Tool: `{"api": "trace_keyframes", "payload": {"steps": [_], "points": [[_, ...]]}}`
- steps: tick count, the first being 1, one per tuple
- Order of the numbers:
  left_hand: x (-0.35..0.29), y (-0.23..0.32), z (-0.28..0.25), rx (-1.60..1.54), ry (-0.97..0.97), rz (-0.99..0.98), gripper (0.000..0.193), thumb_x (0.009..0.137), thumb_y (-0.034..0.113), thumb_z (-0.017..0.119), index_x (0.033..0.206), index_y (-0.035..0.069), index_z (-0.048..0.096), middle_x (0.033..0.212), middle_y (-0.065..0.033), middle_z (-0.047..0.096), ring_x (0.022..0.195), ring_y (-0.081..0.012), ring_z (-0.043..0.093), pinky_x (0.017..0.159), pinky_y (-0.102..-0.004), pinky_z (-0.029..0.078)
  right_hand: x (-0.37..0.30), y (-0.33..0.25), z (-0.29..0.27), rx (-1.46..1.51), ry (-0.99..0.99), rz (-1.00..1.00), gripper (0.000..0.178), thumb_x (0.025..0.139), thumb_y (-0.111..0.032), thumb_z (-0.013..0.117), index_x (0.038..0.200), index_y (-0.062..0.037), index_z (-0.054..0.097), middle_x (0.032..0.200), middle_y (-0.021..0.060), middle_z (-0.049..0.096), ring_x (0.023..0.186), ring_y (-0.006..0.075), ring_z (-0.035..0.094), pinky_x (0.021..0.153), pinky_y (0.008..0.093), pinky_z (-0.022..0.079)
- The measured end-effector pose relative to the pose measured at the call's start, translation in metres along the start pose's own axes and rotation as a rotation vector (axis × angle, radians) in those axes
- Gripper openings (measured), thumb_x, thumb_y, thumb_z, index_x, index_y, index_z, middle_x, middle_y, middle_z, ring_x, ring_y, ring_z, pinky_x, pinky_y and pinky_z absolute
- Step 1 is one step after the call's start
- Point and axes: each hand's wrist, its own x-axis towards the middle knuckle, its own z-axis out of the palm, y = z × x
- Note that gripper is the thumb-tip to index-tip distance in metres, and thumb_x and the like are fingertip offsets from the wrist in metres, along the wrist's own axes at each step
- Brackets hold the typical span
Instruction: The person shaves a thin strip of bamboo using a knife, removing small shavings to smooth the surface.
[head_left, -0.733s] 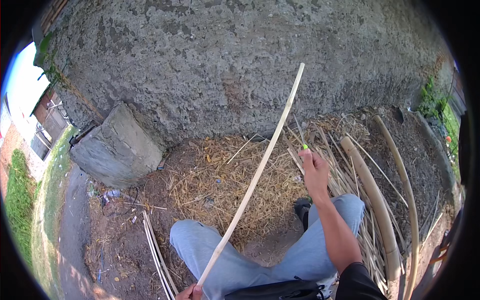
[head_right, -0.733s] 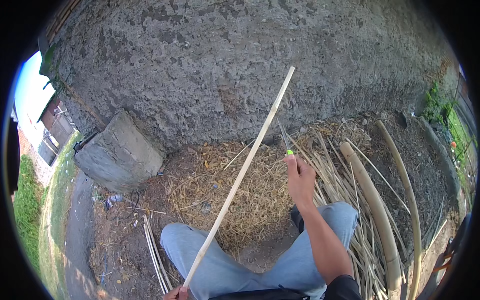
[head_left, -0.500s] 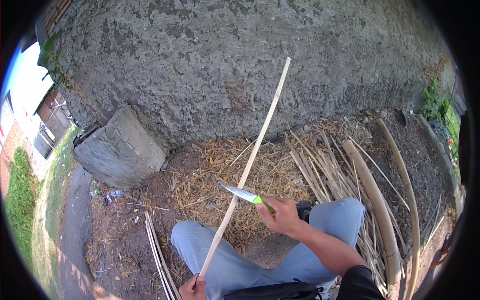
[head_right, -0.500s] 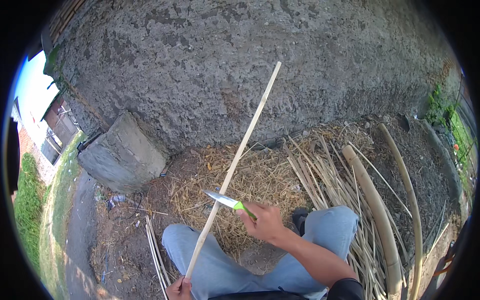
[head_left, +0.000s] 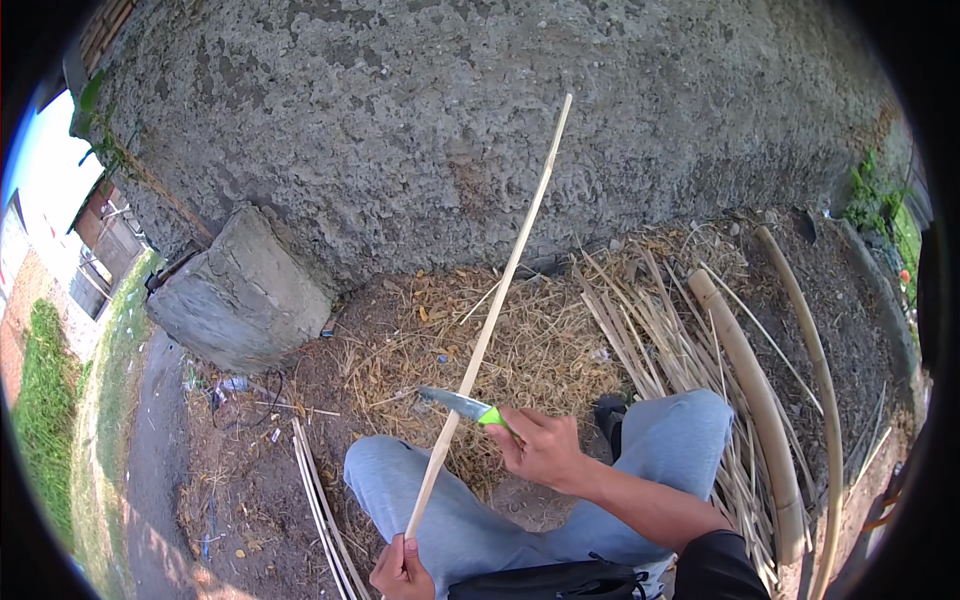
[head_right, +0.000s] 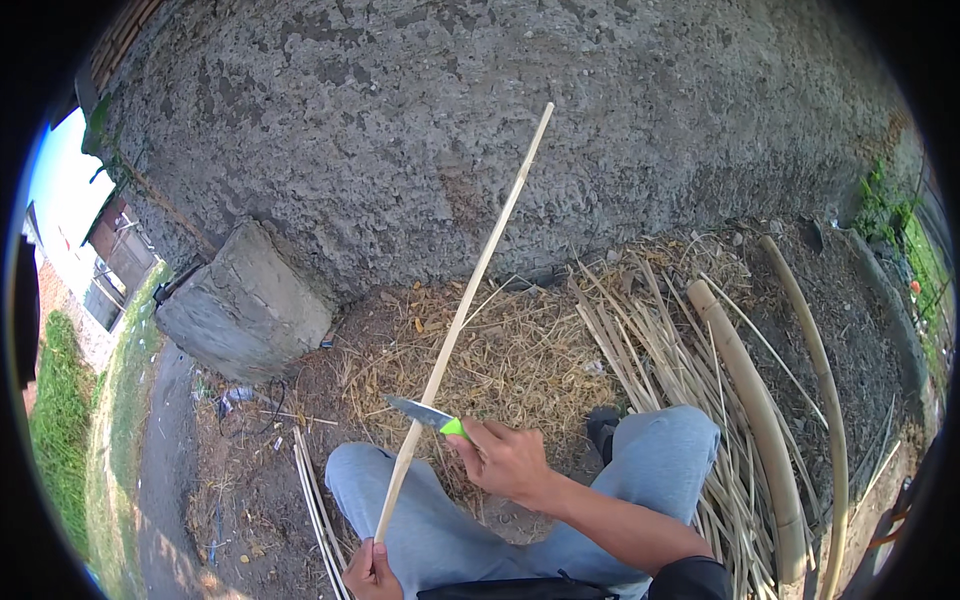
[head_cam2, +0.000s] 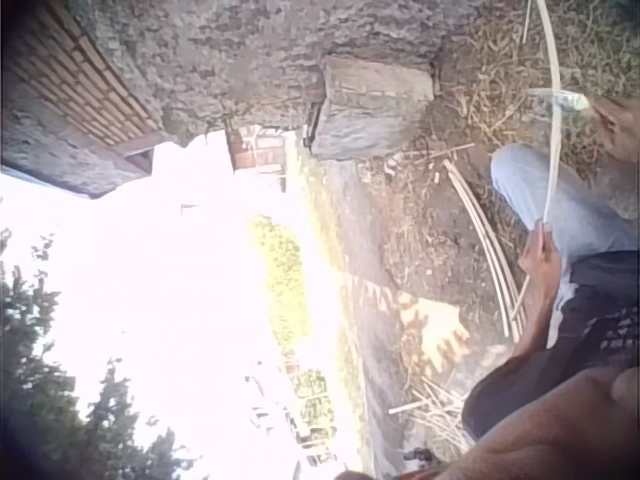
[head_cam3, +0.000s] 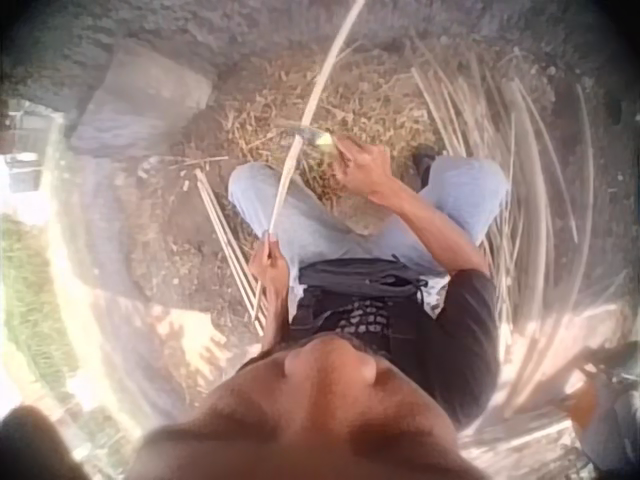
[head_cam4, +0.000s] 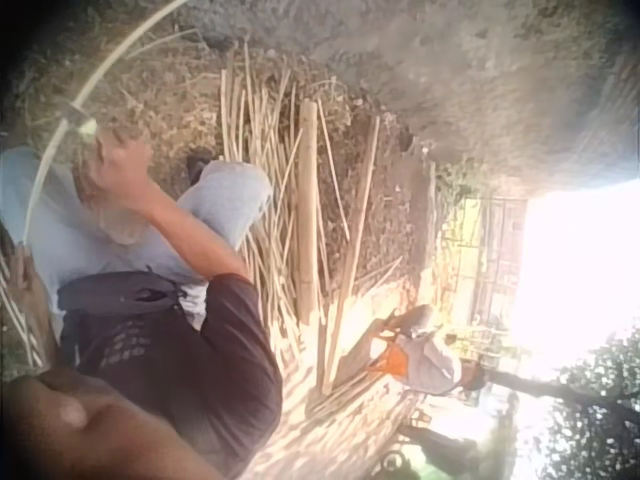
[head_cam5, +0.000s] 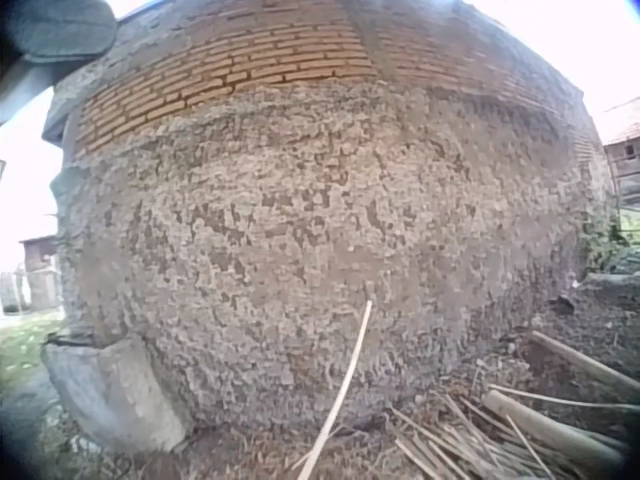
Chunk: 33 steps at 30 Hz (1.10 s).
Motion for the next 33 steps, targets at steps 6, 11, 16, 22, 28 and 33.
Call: {"api": "trace_keyframes", "payload": {"steps": [6, 11, 16, 22, 28, 33], "points": [[-0.038, -0.035, -0.005, 0.001, 0.053, 0.107, 0.02, 0.097, 0.012, 0.059, 0.085, -0.002, 0.066, 0.065, -0.0154, 0.055, 0.054, -0.0284, 0.05, 0.052, -0.0402, 0.04, 0.033, 0.049, -0.024, -0.119, 0.124, 0.218, 0.019, 0.091, -0.025, 0.07, 0.092, -0.0061, 0.074, 0.065, 0.0093, 0.068, 0.043, 0.0228, 0.061, 0.038, 0.0364, 0.041], [-0.049, -0.048, -0.028, -0.109, -0.162, -0.217, 0.024, 0.099, 0.017, 0.056, 0.087, -0.002, 0.065, 0.062, -0.0097, 0.046, 0.057, -0.0177, 0.043, 0.053, -0.0359, 0.038, 0.031, 0.042, -0.014, -0.123, 0.162, 0.122, 0.019, 0.091, -0.025, 0.07, 0.095, -0.0071, 0.073, 0.067, 0.0074, 0.069, 0.044, 0.0214, 0.061, 0.036, 0.0347, 0.041], [-0.042, -0.028, -0.058, -0.166, -0.22, -0.336, 0.024, 0.098, 0.019, 0.06, 0.085, -0.002, 0.064, 0.063, -0.005, 0.045, 0.059, -0.0141, 0.041, 0.053, -0.0353, 0.037, 0.021, 0.038, 0.0, -0.084, 0.122, 0.115, 0.02, 0.09, -0.025, 0.071, 0.094, -0.0057, 0.072, 0.063, 0.008, 0.066, 0.042, 0.023, 0.059, 0.038, 0.0366, 0.04], [-0.074, -0.061, -0.083, -0.073, -0.227, -0.281, 0.02, 0.096, 0.014, 0.062, 0.084, -0.002, 0.067, 0.06, -0.0012, 0.043, 0.057, -0.0112, 0.039, 0.05, -0.0323, 0.035, 0.041, 0.075, -0.014, -0.141, 0.108, 0.37, 0.024, 0.094, -0.032, 0.065, 0.089, -0.0101, 0.072, 0.05, 0.0095, 0.055, 0.043, 0.0312, 0.056, 0.045, 0.0426, 0.042], [-0.084, -0.08, -0.088, -0.115, -0.208, -0.259, 0.016, 0.094, 0.01, 0.063, 0.086, -0.003, 0.07, 0.059, 0.0016, 0.042, 0.055, -0.0103, 0.037, 0.049, -0.0317, 0.031, 0.06, 0.094, -0.029, -0.152, 0.125, 0.569, 0.03, 0.097, -0.035, 0.061, 0.09, -0.0079, 0.073, 0.052, 0.0122, 0.056, 0.048, 0.0342, 0.057, 0.05, 0.0459, 0.044], [-0.083, -0.084, -0.09, -0.09, -0.25, -0.311, 0.016, 0.093, 0.01, 0.065, 0.086, -0.003, 0.07, 0.058, 0.0009, 0.046, 0.054, -0.0101, 0.039, 0.048, -0.0309, 0.033, 0.056, 0.081, -0.032, -0.118, 0.167, 0.56, 0.03, 0.097, -0.033, 0.06, 0.095, -0.0058, 0.073, 0.053, 0.0116, 0.055, 0.045, 0.0303, 0.054, 0.049, 0.0422, 0.041]]}}
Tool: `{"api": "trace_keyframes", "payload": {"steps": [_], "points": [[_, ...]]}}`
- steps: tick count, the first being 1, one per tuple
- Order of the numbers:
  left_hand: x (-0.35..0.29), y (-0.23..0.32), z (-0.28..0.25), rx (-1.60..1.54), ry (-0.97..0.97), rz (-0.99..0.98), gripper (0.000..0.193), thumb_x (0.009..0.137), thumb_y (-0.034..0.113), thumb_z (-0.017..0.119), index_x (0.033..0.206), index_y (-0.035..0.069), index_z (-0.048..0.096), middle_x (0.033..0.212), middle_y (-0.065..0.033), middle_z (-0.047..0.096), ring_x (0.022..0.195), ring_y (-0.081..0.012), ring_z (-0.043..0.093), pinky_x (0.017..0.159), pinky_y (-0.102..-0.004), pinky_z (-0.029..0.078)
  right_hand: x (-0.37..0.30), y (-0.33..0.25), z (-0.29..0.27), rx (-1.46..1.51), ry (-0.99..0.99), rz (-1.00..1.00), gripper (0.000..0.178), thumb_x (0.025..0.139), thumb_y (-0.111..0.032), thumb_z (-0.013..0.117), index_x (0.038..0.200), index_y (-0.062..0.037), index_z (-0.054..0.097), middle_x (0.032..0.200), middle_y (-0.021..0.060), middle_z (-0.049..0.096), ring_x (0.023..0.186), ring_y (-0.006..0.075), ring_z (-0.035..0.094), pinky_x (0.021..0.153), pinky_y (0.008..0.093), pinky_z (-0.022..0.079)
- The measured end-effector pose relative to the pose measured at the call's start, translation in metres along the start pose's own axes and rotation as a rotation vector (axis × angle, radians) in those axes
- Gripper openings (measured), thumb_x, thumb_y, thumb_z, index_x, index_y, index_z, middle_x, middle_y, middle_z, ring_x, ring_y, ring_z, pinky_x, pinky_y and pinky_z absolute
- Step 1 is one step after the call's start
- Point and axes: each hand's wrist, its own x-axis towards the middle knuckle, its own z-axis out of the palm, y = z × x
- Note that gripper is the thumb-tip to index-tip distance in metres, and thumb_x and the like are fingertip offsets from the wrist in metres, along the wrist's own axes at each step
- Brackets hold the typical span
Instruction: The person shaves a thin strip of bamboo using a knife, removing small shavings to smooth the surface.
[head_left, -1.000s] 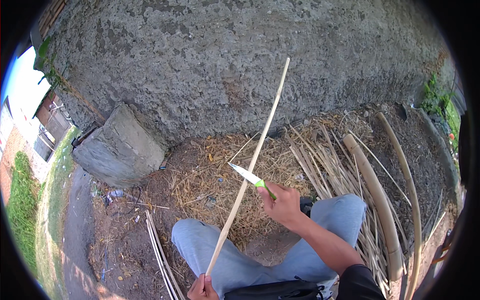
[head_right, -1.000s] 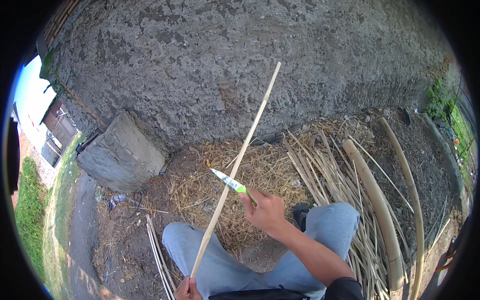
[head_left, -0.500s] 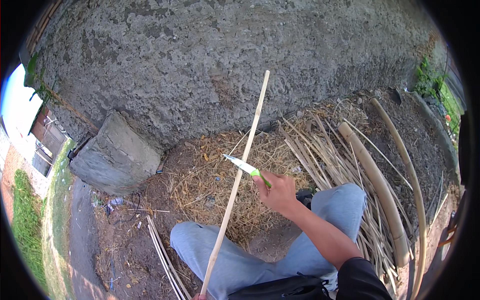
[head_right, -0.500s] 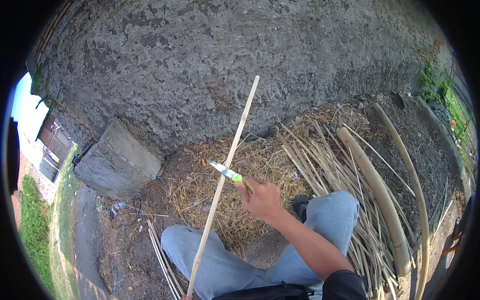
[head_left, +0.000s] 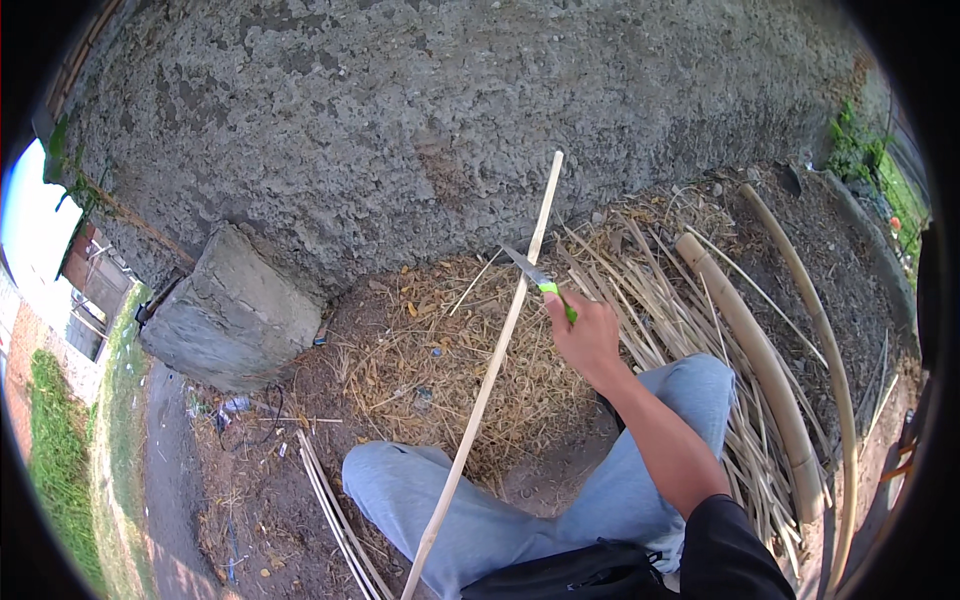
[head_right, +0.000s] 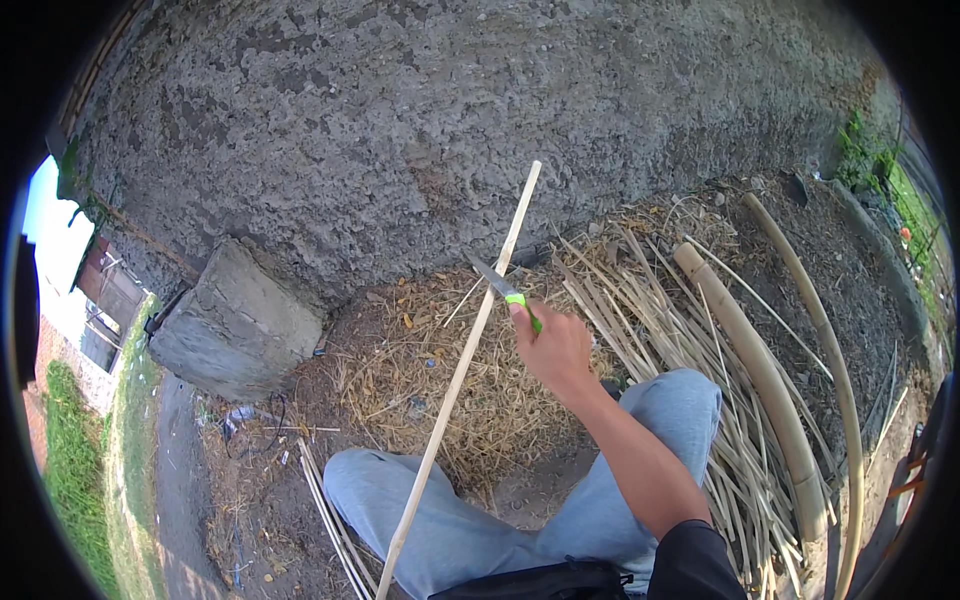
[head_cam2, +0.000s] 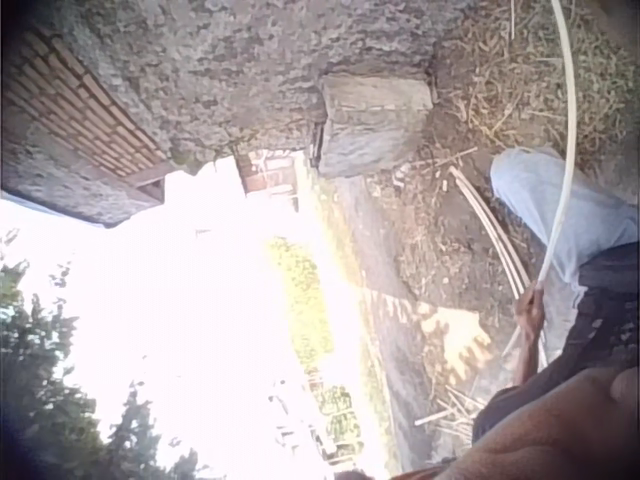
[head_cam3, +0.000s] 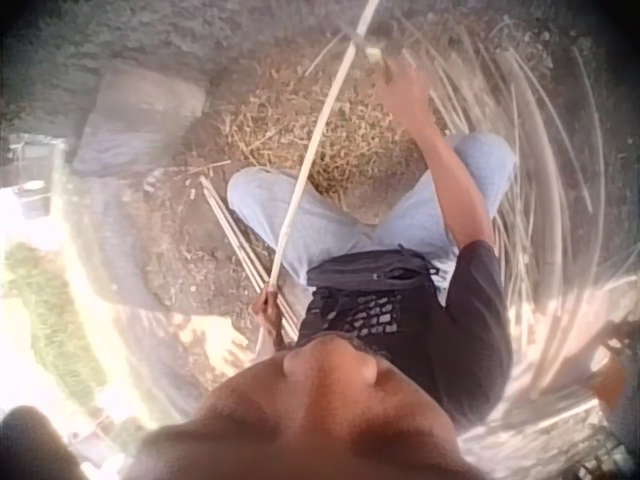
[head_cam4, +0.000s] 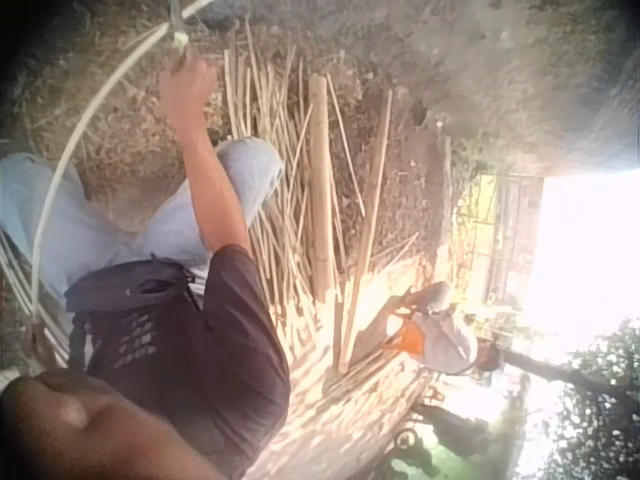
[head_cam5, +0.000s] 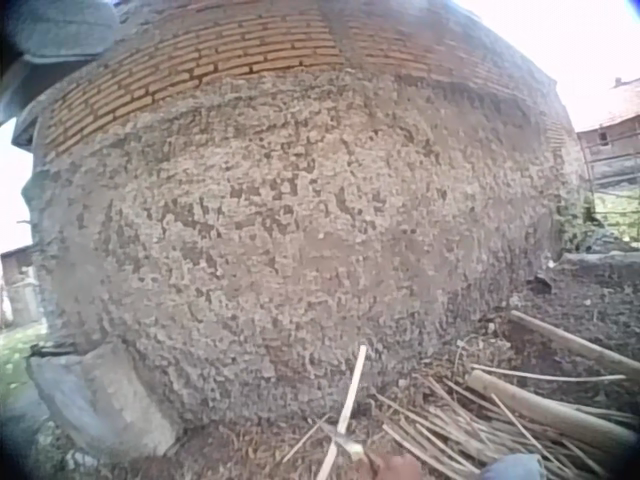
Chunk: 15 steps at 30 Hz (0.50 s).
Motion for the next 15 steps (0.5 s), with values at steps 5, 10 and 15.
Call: {"api": "trace_keyframes", "payload": {"steps": [5, 10, 15], "points": [[0.015, 0.027, 0.021, 0.01, 0.099, 0.078, 0.02, 0.095, 0.016, 0.064, 0.091, -0.002, 0.072, 0.055, -0.0038, 0.044, 0.051, -0.0113, 0.037, 0.046, -0.0328, 0.032, -0.083, -0.029, 0.007, 0.184, -0.237, -0.492, 0.026, 0.093, -0.03, 0.067, 0.097, -0.0052, 0.072, 0.056, 0.0069, 0.061, 0.04, 0.0229, 0.056, 0.037, 0.0366, 0.041], [0.02, 0.032, 0.015, 0.019, 0.057, 0.051, 0.02, 0.095, 0.016, 0.065, 0.091, -0.003, 0.071, 0.055, -0.0052, 0.043, 0.049, -0.0125, 0.037, 0.045, -0.0343, 0.032, -0.106, -0.035, 0.01, 0.092, -0.385, -0.613, 0.023, 0.091, -0.028, 0.07, 0.095, -0.0056, 0.072, 0.06, 0.0071, 0.064, 0.041, 0.0229, 0.058, 0.036, 0.0364, 0.041], [0.015, 0.031, 0.015, 0.031, 0.053, 0.14, 0.019, 0.094, 0.013, 0.064, 0.084, -0.002, 0.07, 0.054, -0.0058, 0.042, 0.048, -0.0146, 0.038, 0.045, -0.0356, 0.032, -0.067, -0.021, 0.009, 0.057, -0.166, -0.526, 0.022, 0.089, -0.028, 0.071, 0.095, -0.0068, 0.073, 0.063, 0.0046, 0.065, 0.041, 0.0222, 0.058, 0.035, 0.0363, 0.04]]}}
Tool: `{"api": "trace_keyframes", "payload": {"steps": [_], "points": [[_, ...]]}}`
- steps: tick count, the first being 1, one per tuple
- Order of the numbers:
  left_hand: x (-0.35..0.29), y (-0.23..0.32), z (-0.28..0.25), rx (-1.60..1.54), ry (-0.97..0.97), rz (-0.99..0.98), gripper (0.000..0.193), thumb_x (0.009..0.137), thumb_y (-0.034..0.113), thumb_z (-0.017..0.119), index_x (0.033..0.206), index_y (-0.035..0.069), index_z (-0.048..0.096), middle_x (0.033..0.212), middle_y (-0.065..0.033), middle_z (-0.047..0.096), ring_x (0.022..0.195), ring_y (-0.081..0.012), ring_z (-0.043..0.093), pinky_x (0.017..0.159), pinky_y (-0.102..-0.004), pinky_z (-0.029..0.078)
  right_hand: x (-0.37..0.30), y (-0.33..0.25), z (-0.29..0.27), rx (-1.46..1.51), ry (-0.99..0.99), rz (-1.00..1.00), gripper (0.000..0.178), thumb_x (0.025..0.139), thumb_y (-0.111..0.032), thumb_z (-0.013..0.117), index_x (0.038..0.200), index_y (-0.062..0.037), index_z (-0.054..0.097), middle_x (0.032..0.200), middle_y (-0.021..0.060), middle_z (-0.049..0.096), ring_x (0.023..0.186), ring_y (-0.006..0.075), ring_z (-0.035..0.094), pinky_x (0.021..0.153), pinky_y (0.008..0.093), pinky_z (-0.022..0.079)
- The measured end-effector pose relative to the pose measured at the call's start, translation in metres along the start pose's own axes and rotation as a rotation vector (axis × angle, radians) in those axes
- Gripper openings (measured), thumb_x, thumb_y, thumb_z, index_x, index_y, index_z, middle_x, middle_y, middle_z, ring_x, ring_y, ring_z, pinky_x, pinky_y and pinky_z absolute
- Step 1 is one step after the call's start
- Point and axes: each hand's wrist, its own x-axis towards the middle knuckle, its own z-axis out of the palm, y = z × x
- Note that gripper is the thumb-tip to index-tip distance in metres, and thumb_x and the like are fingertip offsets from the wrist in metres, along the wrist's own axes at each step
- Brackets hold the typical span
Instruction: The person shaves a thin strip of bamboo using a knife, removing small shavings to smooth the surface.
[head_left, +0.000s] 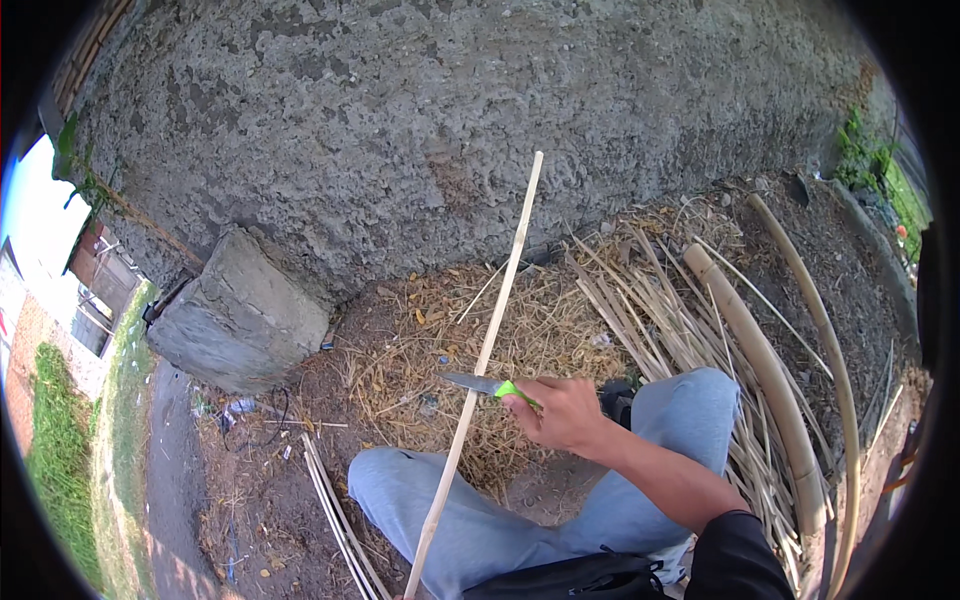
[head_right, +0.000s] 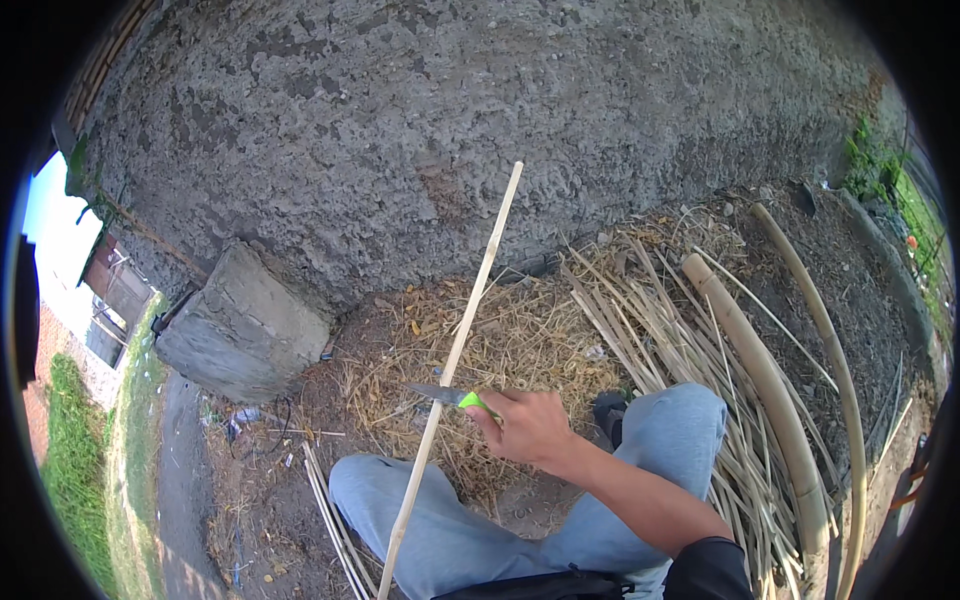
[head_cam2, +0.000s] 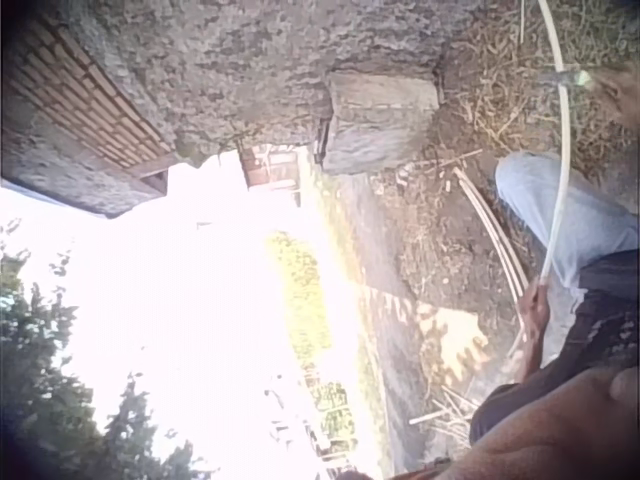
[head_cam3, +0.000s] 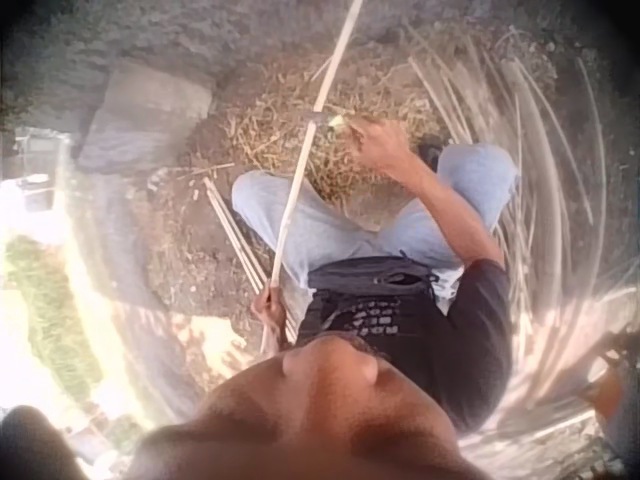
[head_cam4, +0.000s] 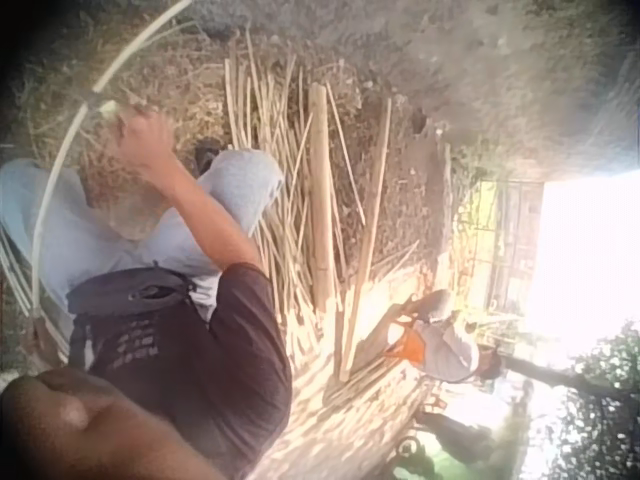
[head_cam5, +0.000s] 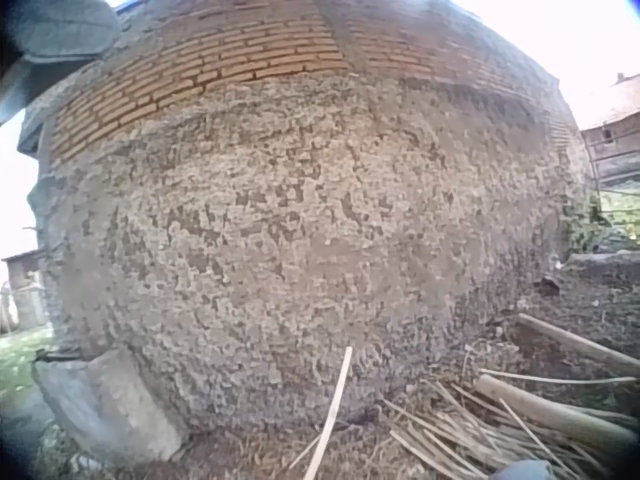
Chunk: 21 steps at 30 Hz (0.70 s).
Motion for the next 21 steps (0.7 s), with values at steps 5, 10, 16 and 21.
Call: {"api": "trace_keyframes", "payload": {"steps": [5, 10, 16, 21], "points": [[0.0, 0.0, 0.005, 0.094, 0.109, 0.079, 0.022, 0.091, 0.009, 0.064, 0.072, 0.0, 0.066, 0.053, -0.008, 0.043, 0.046, -0.0185, 0.04, 0.046, -0.0368, 0.033, 0.009, 0.0, -0.007, -0.033, 0.051, -0.003, 0.021, 0.089, -0.028, 0.072, 0.094, -0.0076, 0.073, 0.062, 0.0041, 0.065, 0.042, 0.0216, 0.058, 0.035, 0.036, 0.04], [-0.009, 0.0, 0.001, 0.075, 0.144, -0.036, 0.023, 0.09, 0.008, 0.064, 0.068, 0.001, 0.063, 0.053, -0.0092, 0.044, 0.047, -0.0211, 0.041, 0.048, -0.0379, 0.034, 0.005, 0.009, 0.008, -0.055, 0.054, 0.013, 0.024, 0.092, -0.033, 0.067, 0.091, -0.0095, 0.072, 0.063, 0.005, 0.066, 0.041, 0.0231, 0.058, 0.035, 0.0376, 0.041], [-0.019, -0.006, 0.001, 0.166, 0.14, 0.027, 0.022, 0.091, 0.006, 0.064, 0.07, 0.001, 0.064, 0.055, -0.0086, 0.044, 0.05, -0.0188, 0.04, 0.049, -0.0372, 0.033, 0.013, 0.019, 0.013, -0.092, 0.036, 0.083, 0.02, 0.091, -0.029, 0.069, 0.089, -0.0094, 0.072, 0.062, 0.0041, 0.066, 0.042, 0.02, 0.057, 0.035, 0.0358, 0.037], [-0.031, -0.032, -0.001, 0.09, 0.086, -0.146, 0.016, 0.092, 0.006, 0.064, 0.077, 0.002, 0.067, 0.057, -0.0022, 0.047, 0.052, -0.0131, 0.04, 0.049, -0.0343, 0.032, 0.018, 0.026, 0.019, -0.088, 0.011, 0.093, 0.02, 0.09, -0.03, 0.069, 0.088, -0.0101, 0.072, 0.062, 0.004, 0.066, 0.042, 0.0208, 0.057, 0.036, 0.036, 0.037]]}}
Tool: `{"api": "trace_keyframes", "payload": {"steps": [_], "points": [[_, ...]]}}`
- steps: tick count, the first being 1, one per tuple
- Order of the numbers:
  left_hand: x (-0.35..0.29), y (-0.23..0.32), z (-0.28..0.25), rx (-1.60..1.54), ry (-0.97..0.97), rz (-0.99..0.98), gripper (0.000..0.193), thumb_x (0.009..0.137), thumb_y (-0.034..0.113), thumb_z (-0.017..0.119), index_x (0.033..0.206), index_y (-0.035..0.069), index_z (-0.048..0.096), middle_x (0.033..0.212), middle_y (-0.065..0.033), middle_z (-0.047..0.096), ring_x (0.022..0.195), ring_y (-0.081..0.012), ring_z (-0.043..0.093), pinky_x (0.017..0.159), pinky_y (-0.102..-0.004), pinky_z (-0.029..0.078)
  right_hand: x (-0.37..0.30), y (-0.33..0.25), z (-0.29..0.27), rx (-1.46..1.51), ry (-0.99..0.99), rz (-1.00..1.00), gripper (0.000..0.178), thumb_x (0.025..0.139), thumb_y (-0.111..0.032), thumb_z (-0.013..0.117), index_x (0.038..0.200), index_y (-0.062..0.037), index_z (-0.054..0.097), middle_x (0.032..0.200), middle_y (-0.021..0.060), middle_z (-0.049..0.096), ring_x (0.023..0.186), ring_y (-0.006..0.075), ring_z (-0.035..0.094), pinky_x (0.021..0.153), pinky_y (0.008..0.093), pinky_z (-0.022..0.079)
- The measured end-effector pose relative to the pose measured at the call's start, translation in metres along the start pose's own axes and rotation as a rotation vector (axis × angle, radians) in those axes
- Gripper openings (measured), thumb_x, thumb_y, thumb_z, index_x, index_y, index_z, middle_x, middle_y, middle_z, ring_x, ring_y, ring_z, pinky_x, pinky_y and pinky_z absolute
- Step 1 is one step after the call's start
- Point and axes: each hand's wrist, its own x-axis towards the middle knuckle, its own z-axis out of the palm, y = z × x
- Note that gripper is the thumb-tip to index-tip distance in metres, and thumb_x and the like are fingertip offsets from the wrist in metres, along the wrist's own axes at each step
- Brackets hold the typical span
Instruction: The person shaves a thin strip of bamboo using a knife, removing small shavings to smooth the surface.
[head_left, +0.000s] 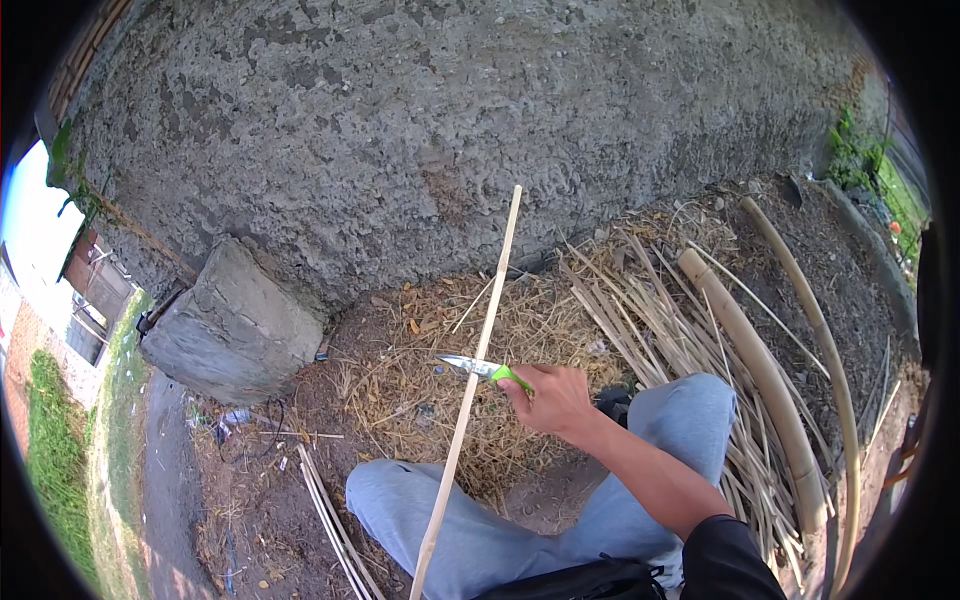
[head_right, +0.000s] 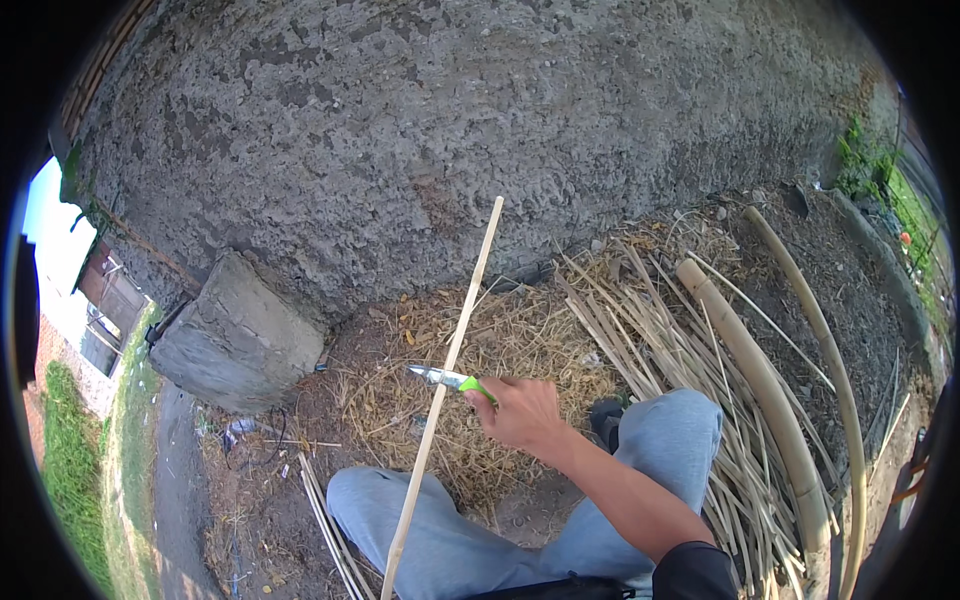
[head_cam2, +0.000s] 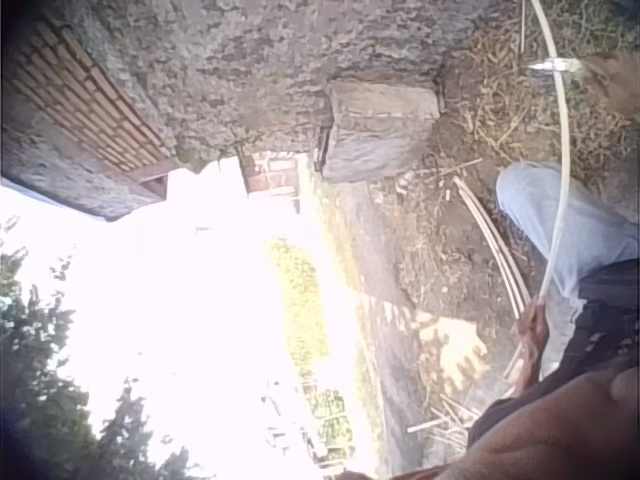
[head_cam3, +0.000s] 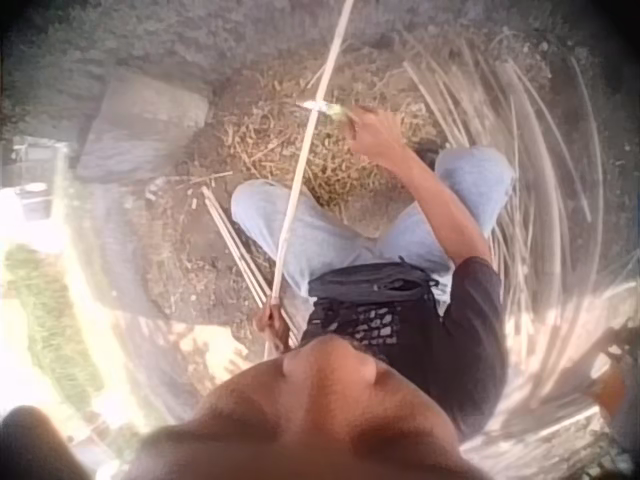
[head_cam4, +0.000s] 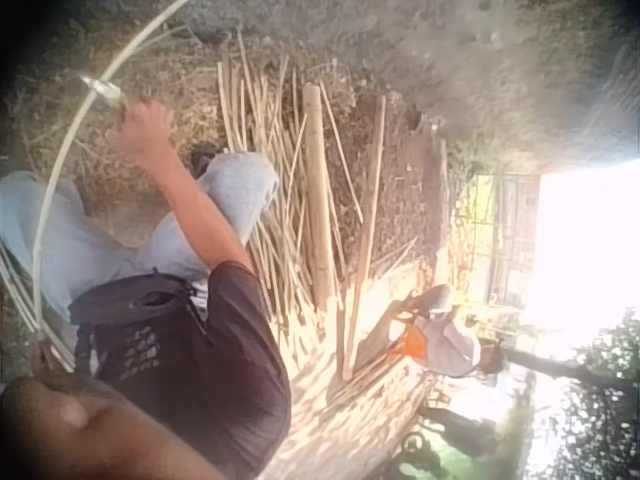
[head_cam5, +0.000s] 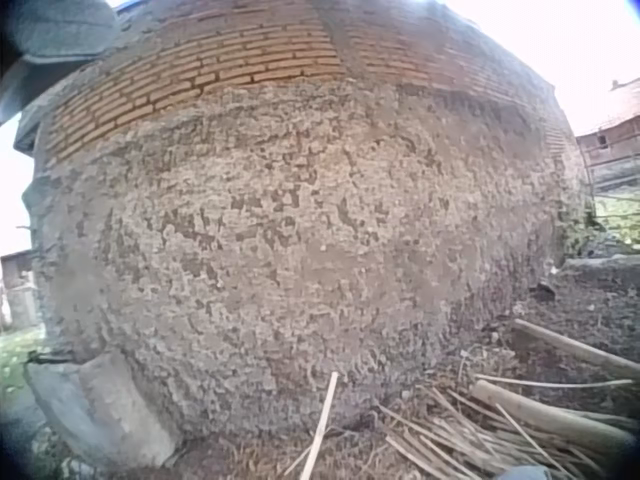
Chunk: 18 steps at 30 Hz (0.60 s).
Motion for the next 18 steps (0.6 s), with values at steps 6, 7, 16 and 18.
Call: {"api": "trace_keyframes", "payload": {"steps": [6, 7, 16, 18], "points": [[0.0, 0.006, -0.008, 0.025, 0.015, 0.121, 0.016, 0.096, 0.012, 0.063, 0.084, 0.004, 0.07, 0.062, -0.0012, 0.053, 0.056, -0.0152, 0.045, 0.054, -0.0347, 0.035, 0.002, 0.003, 0.008, -0.006, 0.013, 0.006, 0.021, 0.092, -0.031, 0.066, 0.085, -0.0115, 0.071, 0.061, 0.0057, 0.065, 0.043, 0.025, 0.058, 0.037, 0.0392, 0.038], [0.0, 0.005, -0.01, 0.024, -0.001, 0.115, 0.015, 0.096, 0.013, 0.063, 0.085, 0.004, 0.07, 0.063, -0.0024, 0.054, 0.056, -0.0166, 0.047, 0.055, -0.0356, 0.036, 0.003, 0.006, 0.01, 0.016, 0.047, 0.013, 0.024, 0.093, -0.033, 0.064, 0.082, -0.0115, 0.069, 0.06, 0.0067, 0.064, 0.043, 0.0267, 0.058, 0.038, 0.0412, 0.039], [-0.025, -0.05, -0.033, 0.12, -0.244, 0.12, 0.015, 0.098, 0.017, 0.061, 0.096, 0.007, 0.072, 0.067, -0.0137, 0.061, 0.059, -0.0298, 0.057, 0.064, -0.0431, 0.043, 0.013, 0.033, 0.017, -0.075, 0.003, 0.109, 0.026, 0.092, -0.036, 0.064, 0.086, -0.0116, 0.071, 0.058, 0.0098, 0.063, 0.048, 0.0299, 0.062, 0.042, 0.043, 0.043], [-0.019, -0.032, -0.032, -0.088, 0.009, 0.147, 0.016, 0.099, 0.016, 0.06, 0.093, 0.005, 0.071, 0.066, -0.0139, 0.059, 0.057, -0.0288, 0.055, 0.061, -0.0421, 0.043, 0.011, 0.031, 0.015, -0.089, -0.015, 0.126, 0.027, 0.093, -0.037, 0.063, 0.087, -0.0115, 0.072, 0.059, 0.0104, 0.064, 0.049, 0.0306, 0.062, 0.044, 0.0442, 0.045]]}}
